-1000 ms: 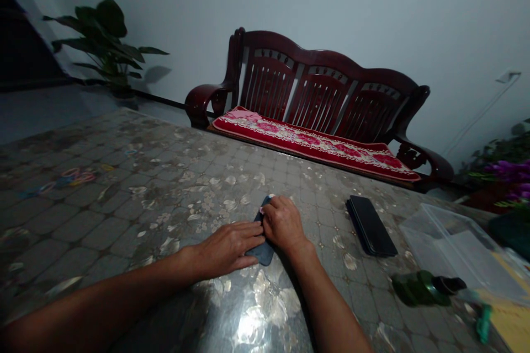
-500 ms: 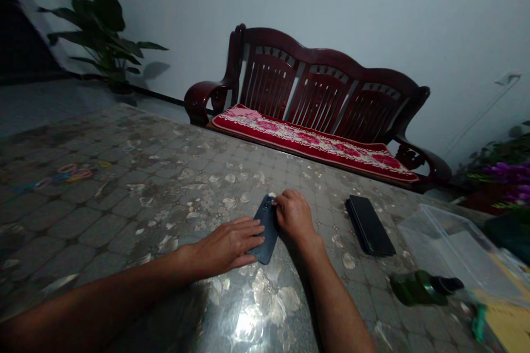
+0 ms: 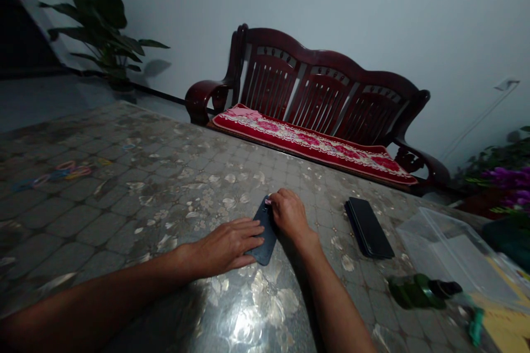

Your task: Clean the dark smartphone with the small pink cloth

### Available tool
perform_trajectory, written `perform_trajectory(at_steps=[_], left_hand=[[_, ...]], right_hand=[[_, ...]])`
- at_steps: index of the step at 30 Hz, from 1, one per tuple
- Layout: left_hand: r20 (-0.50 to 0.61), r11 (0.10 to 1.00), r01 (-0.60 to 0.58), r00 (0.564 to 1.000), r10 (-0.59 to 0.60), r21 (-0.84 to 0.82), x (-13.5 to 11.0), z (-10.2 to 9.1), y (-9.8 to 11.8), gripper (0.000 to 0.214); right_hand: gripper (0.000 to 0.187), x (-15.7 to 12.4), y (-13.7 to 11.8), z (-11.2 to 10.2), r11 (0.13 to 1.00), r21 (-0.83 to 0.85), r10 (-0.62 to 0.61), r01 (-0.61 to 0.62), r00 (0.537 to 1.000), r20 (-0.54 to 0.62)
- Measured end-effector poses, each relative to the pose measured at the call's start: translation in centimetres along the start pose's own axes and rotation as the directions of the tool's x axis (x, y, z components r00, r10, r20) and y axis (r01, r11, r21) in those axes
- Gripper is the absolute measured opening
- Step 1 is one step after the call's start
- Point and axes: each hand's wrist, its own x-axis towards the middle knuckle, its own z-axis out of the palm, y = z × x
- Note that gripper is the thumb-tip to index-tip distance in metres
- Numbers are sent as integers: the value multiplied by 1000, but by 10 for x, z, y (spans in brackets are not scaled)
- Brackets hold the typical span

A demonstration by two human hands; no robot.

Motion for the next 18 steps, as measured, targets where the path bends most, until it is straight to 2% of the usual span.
perform_trajectory(at_steps=[6,11,18], left_hand=[[-6,1000,-8,1000,8,5,0,0,0,28],[-28,1000,-12,1000,13,6,0,1,0,28],[0,1000,-4,1000,4,17,3,-8,4,23]], right_hand=[[26,6,10,-7,993,-94,78,-75,997,20],[24,21,4,-10,980,-195,58,-42,995,79],[25,37,-11,-14,970,-241,22,35,973,228]])
